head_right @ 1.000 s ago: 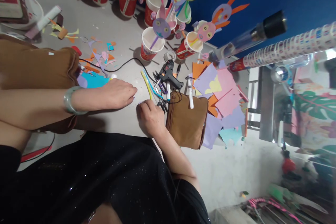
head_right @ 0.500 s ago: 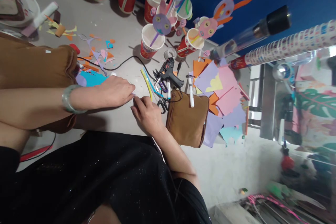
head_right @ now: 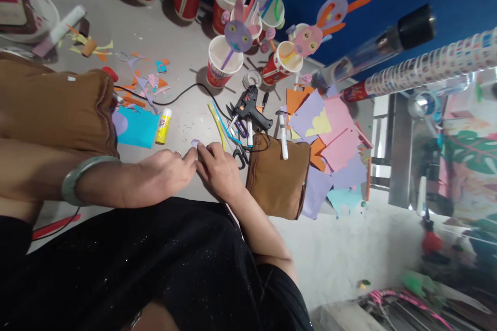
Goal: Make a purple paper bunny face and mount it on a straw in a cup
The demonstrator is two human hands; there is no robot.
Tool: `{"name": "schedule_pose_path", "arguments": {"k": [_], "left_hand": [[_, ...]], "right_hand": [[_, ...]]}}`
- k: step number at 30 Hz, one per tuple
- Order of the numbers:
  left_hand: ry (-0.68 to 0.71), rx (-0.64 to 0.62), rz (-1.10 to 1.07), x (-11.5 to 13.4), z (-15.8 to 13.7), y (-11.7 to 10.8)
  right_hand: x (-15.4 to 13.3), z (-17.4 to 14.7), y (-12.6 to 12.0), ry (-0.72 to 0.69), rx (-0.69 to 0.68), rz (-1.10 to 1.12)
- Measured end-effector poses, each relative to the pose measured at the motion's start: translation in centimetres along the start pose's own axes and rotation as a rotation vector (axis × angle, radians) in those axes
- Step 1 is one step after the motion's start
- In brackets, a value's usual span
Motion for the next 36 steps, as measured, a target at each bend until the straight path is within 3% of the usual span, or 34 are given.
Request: {"name": "schedule_pose_path", "arguments": {"k": [10,25,32,36], "left_hand": [[-0.023,0.124,0.207,0.4,0.0,0.9],[-0.097,0.076,0.086,0.4,0.9,1.6],[-0.156,0.1,0.001,0.6,1.3,2.2],[-0.187,0.159,0.074,0.9,1.4,3.3]], "right_hand": [[0.4,0.0,0.0,-0.001,-0.056,0.003],[0.1,1.2,-0.6,0.035,-0.201,0.008],[1.5,0.1,-1.6,0.01,-0.116,0.323],[1.7,-0.8,-1.6,-0.01,-0.032,0.365]]}}
Point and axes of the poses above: each hand's wrist, its own z-axis towards the middle knuckle, its own y-axis out of the palm, x = y × z, the point moved 3 cm from there along z, towards the middle knuckle, and after that the axes turned 12 degrees about y, right-handed, at the moved point
